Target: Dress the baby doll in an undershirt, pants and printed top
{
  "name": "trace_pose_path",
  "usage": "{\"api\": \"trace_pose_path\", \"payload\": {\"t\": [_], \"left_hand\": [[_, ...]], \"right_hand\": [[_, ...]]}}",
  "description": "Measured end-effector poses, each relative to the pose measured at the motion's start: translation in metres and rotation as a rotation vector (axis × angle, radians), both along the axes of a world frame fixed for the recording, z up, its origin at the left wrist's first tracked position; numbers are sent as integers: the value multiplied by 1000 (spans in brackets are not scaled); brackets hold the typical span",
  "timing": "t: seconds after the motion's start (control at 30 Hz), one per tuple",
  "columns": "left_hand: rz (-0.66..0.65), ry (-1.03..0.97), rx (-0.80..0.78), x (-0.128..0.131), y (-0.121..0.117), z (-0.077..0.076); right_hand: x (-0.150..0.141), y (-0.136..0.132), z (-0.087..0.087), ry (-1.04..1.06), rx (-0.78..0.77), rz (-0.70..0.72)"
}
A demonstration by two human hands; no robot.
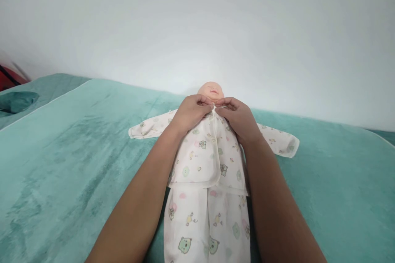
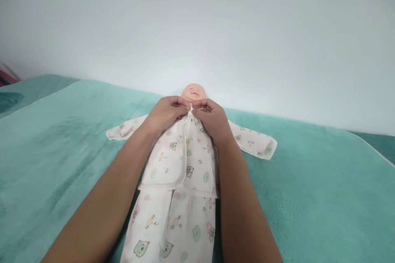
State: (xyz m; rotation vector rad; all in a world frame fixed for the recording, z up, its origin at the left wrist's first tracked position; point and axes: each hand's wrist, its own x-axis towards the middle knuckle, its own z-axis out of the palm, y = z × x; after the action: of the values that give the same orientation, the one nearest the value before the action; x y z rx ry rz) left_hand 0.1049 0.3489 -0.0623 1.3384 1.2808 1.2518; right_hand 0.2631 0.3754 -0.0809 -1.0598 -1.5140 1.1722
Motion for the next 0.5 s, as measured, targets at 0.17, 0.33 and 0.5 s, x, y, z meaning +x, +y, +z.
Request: {"api": "trace_pose_path", "payload": {"t": [0.17,0.33,0.5], "left_hand": [[-22,-85,-44,-2,-2,3],[-64,-180,-90,-5,-3,5],[-51,-167,-99,-4,-3,5]], "right_hand": [[-2,0,3,-26,30,-29],[-5,-3,7,-66,36,-76],[-8,-7,12,-135,51,-155]]}}
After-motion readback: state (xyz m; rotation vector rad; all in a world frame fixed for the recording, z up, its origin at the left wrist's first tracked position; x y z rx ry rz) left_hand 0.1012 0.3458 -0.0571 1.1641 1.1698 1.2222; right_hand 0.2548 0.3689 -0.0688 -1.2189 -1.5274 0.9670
